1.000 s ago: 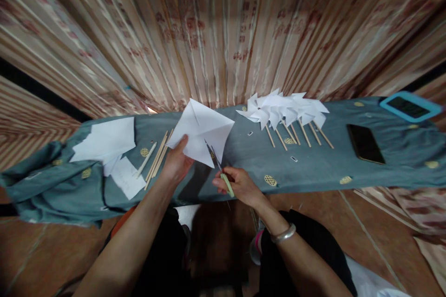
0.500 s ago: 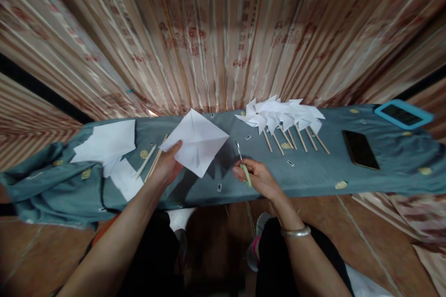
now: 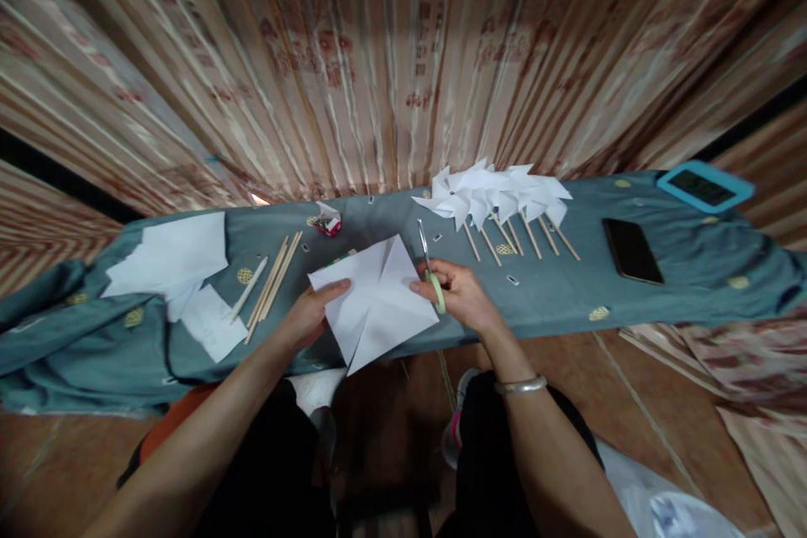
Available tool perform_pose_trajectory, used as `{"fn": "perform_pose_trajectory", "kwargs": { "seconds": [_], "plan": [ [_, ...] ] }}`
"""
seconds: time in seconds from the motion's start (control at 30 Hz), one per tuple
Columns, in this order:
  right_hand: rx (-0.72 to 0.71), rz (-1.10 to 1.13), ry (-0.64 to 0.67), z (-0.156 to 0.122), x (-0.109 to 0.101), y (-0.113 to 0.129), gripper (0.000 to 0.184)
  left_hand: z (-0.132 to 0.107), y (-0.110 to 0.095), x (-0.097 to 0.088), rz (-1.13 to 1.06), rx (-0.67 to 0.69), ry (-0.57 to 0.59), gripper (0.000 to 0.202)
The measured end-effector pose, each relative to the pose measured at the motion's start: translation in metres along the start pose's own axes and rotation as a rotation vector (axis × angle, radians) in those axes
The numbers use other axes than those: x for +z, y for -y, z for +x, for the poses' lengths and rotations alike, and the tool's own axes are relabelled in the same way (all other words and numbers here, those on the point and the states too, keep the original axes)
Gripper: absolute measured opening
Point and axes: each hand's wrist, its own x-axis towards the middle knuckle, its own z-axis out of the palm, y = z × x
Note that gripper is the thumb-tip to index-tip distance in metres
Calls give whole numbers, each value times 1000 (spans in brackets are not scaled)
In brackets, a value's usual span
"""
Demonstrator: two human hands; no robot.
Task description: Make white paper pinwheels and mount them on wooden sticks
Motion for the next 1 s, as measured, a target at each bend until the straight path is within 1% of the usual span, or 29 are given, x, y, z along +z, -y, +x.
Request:
{"fn": "perform_pose_trajectory", "kwargs": {
  "seconds": [0.17, 0.27, 0.33, 0.43, 0.6, 0.7, 0.77, 0.83, 0.93, 1.0],
  "plan": [
    [47, 44, 84, 0, -1, -5, 46, 3, 7, -4, 96, 1, 38, 43],
    [67, 47, 93, 0, 0, -7, 42, 5, 8, -5, 142, 4, 26, 45],
    [73, 71, 75, 0, 2, -8, 40, 5, 7, -4, 132, 8, 43, 47],
    [68, 146, -20, 2, 5, -7, 42, 3, 2, 1, 14, 2, 139, 54],
    [7, 280, -293, 10, 15, -5, 41, -4, -7, 12, -227, -9, 308, 61],
    [-61, 338, -420, 16, 23, -4, 35, -7, -6, 16, -302, -19, 363, 60],
    [-106, 356, -453, 19, 28, -4, 31, -7, -3, 20, -301, 15, 368, 57],
    [-134, 367, -438, 21, 34, -4, 29, -7, 0, 27, -273, 65, 343, 57],
    [-155, 372, -402, 25, 42, -5, 30, -7, 2, 36, -227, 144, 256, 56],
    [-154, 369, -388, 28, 47, -7, 32, -5, 2, 40, -213, 189, 162, 56]
  ]
}}
